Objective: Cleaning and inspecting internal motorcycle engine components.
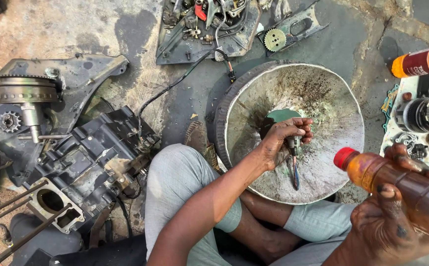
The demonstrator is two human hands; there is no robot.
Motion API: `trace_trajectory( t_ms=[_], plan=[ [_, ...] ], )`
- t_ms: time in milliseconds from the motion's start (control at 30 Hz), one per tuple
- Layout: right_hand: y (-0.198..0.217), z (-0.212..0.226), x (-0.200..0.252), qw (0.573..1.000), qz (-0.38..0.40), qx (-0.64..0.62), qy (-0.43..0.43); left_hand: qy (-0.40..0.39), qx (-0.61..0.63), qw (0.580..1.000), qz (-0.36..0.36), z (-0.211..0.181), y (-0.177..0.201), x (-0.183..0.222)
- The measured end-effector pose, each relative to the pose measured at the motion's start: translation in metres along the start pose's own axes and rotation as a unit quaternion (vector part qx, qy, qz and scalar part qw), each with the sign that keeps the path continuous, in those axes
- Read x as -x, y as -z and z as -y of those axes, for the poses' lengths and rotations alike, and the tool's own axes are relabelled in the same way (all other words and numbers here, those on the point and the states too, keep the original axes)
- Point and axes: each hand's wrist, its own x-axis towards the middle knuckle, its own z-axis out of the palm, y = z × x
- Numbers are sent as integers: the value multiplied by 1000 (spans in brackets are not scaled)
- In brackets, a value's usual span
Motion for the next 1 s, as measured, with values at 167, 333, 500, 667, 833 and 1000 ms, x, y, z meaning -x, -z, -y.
trace_trajectory(
  t_ms=[167, 333, 500, 667, 833, 1000],
  plan=[
    [-5, -2, -1, 1000, -18, 7, 11, 37, 57, 997, -35, -11, -21, 6],
    [-8, 0, 17, 998, -19, 64, 16, 39, 68, 994, -80, -12, -20, 3],
    [-17, 14, 18, 997, -20, 58, -38, 87, -15, 987, -133, 3, 2, 1],
    [-25, 18, 10, 998, -8, 60, -32, 92, -50, 984, -143, -14, -19, 10],
    [3, -6, 15, 997, 27, 33, -62, 82, -33, 988, -129, -16, -17, 10],
    [19, -18, 18, 999, 46, 1, -22, 91, 5, 988, -127, -9, -12, 7]
  ],
)
